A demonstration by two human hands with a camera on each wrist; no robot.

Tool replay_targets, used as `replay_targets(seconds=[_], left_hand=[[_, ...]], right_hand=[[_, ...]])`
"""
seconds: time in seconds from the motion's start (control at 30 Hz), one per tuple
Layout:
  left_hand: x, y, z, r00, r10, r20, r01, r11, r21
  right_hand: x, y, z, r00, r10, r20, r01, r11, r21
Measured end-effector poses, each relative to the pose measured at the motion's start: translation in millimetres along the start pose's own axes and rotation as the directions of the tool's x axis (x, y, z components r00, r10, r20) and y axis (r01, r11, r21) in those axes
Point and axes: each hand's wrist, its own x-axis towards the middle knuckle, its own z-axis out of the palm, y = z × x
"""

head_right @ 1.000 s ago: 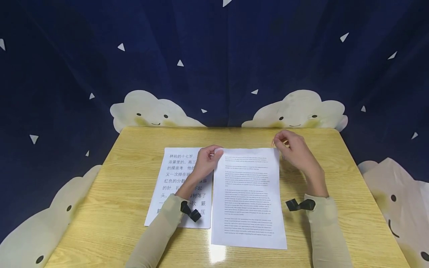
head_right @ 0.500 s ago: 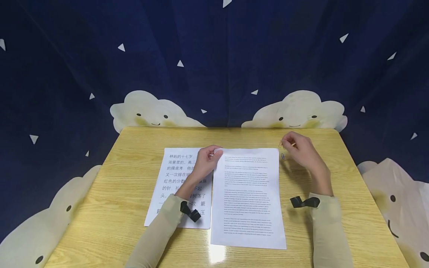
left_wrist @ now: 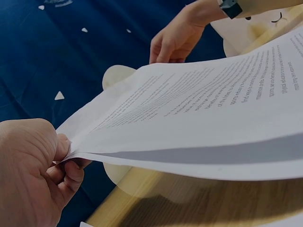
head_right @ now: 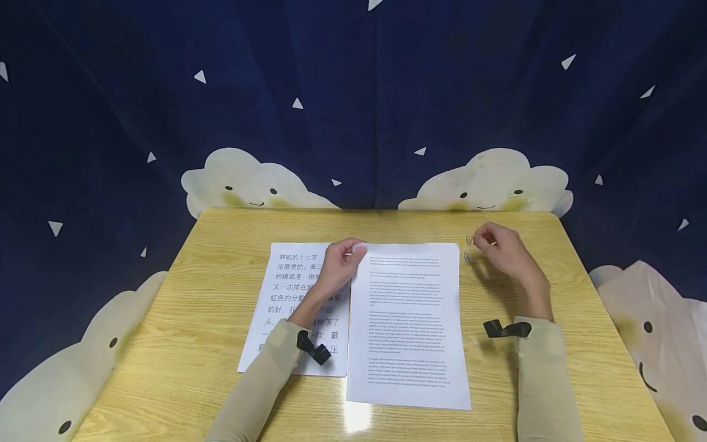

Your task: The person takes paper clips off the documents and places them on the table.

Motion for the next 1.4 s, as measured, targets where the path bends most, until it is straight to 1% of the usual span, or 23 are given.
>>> replay_targets(seconds=[0.23,0.43,0.6,0.73,0.83,1.17,1.4], left_hand=[[0.6,-1.2,-1.0,1.0,0.002,0.012,-0.001,1.0,-0.008],[0.2,-1.4,-1.4,1.0,0.002,0.012,-0.002,1.0,-0.003],[0.3,-1.2,-0.2,1.0,0.004,-0.001,-0.004,1.0,0.011],[0.6,-1.5,0.1,1.0,0.013,-0.004,-0.013,1.0,0.011],[0.7,-1.9,-0.3,1.0,0.014,-0.003,-0.014,1.0,0.007],[0.8,-2.4,-0.5,1.0,0.016,-0.005,-0.016,1.0,0.007],[0.9,-3.5,-1.7,0.999,0.038,-0.002,-0.038,0.999,0.004]], right_hand=[[2,12,3.7,0.999,0.032,0.018,-0.032,0.999,-0.013],[4,23,9.5,0.996,0.063,0.064,-0.061,0.997,-0.043],[5,27,14.2,0.988,0.111,0.107,-0.104,0.992,-0.069],[6,33,18.8,0.985,0.109,0.134,-0.098,0.992,-0.083],[6,38,22.1,0.986,0.088,0.141,-0.078,0.994,-0.078],[7,47,31.4,0.984,0.071,0.165,-0.058,0.995,-0.083],[8,49,33.1,0.986,0.088,0.14,-0.07,0.988,-0.135]])
